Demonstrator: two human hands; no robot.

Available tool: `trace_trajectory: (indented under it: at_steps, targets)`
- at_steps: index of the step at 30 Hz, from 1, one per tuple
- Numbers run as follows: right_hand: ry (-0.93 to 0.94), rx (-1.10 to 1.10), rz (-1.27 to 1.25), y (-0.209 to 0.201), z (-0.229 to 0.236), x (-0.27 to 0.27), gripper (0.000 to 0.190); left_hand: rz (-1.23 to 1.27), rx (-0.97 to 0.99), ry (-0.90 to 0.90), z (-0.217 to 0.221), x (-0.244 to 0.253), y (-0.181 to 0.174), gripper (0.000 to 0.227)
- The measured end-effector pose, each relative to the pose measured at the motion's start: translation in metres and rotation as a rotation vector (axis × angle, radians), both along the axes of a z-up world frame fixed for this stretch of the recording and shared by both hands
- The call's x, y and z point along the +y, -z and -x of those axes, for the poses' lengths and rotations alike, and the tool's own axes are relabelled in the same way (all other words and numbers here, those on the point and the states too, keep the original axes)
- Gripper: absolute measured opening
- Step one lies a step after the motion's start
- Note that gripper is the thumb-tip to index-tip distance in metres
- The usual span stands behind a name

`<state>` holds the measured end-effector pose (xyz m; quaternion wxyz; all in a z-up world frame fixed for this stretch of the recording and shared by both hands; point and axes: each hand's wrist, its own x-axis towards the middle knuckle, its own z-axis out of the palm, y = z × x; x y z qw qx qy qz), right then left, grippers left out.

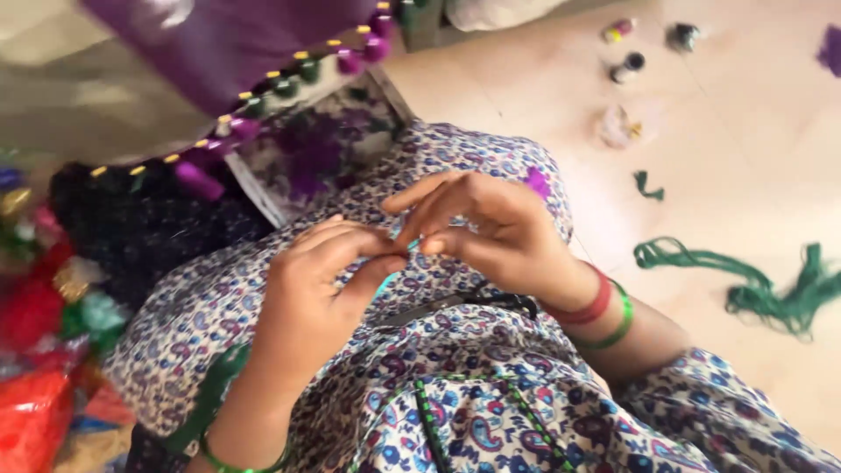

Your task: The person is attaching decorative tassels and beads to the border of a purple silk-like fabric.

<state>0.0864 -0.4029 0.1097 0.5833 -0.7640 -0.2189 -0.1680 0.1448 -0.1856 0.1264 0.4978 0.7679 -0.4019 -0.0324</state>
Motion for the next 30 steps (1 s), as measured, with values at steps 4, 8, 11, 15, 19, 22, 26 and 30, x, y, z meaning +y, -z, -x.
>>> trace_trajectory:
  at_steps: [4,8,11,15,19,22,26,30]
  targets:
    - [-0.225,0.270,-0.485,0.023,0.003,-0.003,0.005,-0.103,0.074,-0.009,0.000,-0.004,0.004,0.010]
    - [-0.189,0.332,-0.612,0.044,0.002,-0.030,0.010,-0.142,0.038,-0.165,-0.011,0.002,0.013,0.010]
    - [-0.045,0.223,-0.787,0.077,0.003,-0.078,0.017,-0.172,-0.012,-0.342,-0.023,0.023,0.012,0.007]
    - [0.248,0.229,-0.887,0.155,-0.005,-0.183,0.009,-0.103,0.207,-0.463,-0.030,0.035,0.032,0.009]
    - [0.832,0.270,-0.644,0.233,-0.016,-0.283,0.006,-0.050,0.401,-0.399,-0.034,0.029,0.049,0.011]
    - [1.078,0.161,-0.343,0.283,-0.022,-0.344,0.007,-0.096,0.452,-0.312,-0.031,0.016,0.058,0.010]
    - [1.300,0.290,0.011,0.324,-0.031,-0.383,0.017,-0.172,0.595,-0.310,-0.025,0.006,0.067,0.011]
    - [1.260,0.297,0.066,0.285,-0.038,-0.323,0.018,-0.145,0.701,-0.329,-0.015,-0.002,0.088,0.013]
